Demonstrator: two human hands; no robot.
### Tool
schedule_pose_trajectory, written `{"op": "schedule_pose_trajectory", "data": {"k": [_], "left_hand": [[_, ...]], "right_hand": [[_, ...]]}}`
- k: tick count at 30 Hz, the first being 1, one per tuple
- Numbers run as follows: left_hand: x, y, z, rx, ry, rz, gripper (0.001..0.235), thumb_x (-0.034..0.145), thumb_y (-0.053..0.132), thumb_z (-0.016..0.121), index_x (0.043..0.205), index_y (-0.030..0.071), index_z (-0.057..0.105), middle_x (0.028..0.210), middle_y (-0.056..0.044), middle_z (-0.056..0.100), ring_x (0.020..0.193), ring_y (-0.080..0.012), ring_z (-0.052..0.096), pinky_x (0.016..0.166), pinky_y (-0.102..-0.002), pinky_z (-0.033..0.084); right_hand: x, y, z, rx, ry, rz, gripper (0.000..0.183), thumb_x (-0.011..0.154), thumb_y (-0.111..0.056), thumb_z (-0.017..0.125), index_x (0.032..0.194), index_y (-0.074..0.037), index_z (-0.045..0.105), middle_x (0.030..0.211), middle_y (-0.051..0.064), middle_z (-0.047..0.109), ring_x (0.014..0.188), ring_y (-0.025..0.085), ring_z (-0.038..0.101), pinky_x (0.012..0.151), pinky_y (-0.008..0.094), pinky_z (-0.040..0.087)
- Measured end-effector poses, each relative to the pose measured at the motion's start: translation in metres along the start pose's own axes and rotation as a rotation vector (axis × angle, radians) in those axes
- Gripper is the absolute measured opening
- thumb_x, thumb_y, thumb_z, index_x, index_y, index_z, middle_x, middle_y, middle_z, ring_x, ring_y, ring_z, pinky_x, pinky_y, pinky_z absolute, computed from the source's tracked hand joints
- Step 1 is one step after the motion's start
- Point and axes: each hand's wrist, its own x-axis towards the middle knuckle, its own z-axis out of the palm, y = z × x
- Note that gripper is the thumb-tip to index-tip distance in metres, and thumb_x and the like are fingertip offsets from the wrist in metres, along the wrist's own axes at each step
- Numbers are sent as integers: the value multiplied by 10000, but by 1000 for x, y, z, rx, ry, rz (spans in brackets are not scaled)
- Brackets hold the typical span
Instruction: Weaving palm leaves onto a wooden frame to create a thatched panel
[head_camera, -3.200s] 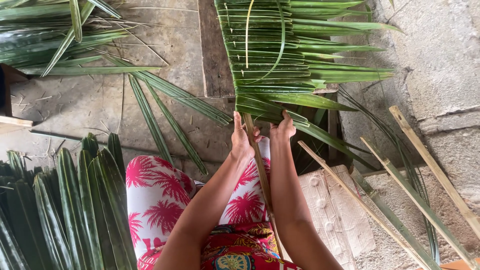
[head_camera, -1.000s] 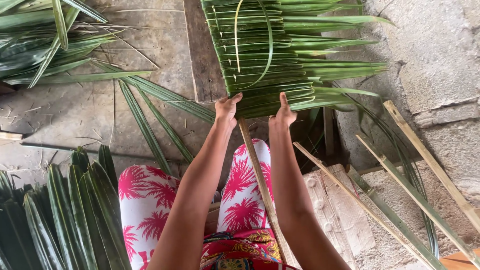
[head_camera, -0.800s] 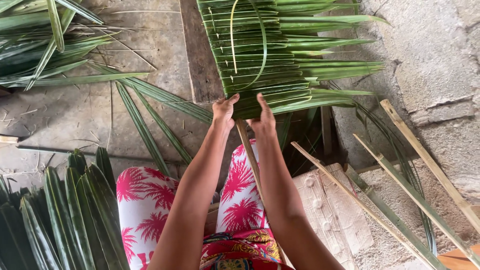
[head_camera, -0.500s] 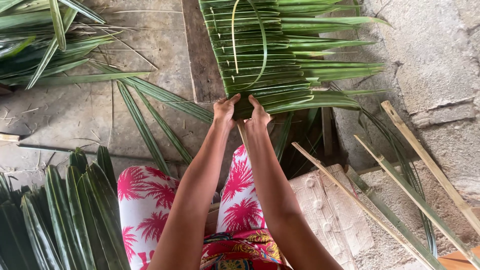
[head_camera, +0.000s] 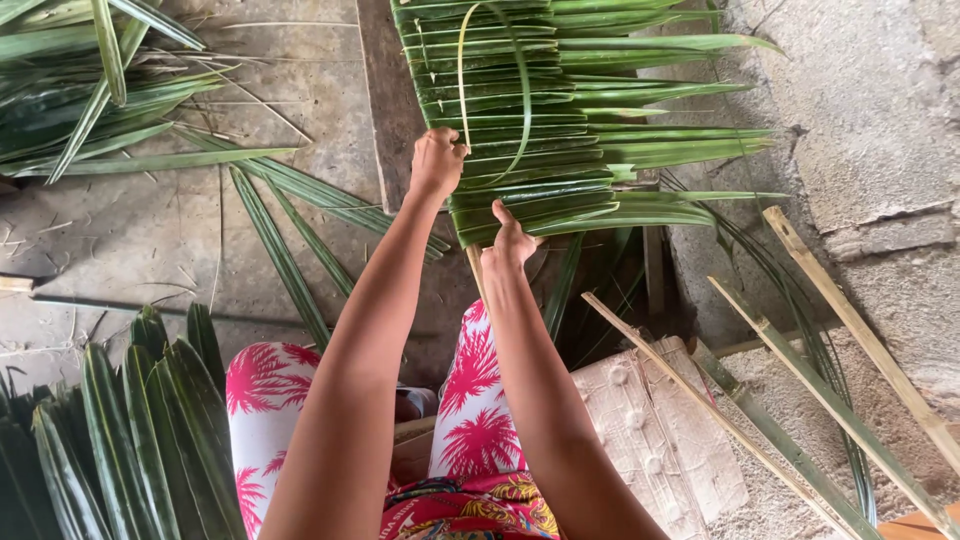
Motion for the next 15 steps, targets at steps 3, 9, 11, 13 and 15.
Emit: {"op": "schedule_pose_trajectory", "data": {"k": [3,9,11,13,15], "left_hand": [[16,9,5,107,-124,-69,185,895,196,733,1039,80,737,971,-140,739,999,-389,734,898,-555,581],[16,24,4,243,-177,-81,142,956,166,637,1070,83,658,1026,-173,739,1030,-450,716,934,-574,561],[9,39,-9,245,-184,-67,144,979,158,605,1098,78,620,1054,-188,726,1052,-474,703,959,-582,550],[3,57,-27,-205,-118,-201,371,1071,-70,372,1425,-10,464,1035,-145,652,581,-89,498,400,-175,462],[7,52,-39,-223,-101,-154,163,1069,-23,404,1212,16,474,996,-147,650,633,-122,530,467,-221,494]], "right_hand": [[-30,-17,-1,6,17,-7,805,575,-316,978,1193,75,642,1096,245,691,1000,360,718,909,511,584],[-31,-6,0,288,24,-12,725,533,-49,992,1118,117,596,1000,252,659,959,316,675,831,469,568],[-17,2,2,304,26,-15,737,526,-43,998,1108,116,574,987,249,650,953,314,672,827,466,570],[-5,0,8,428,52,107,710,520,97,869,1173,-81,656,1143,126,743,932,322,675,703,586,626],[-5,-2,8,425,57,123,731,512,85,877,1181,-70,628,1145,126,738,933,321,683,738,575,630]]}}
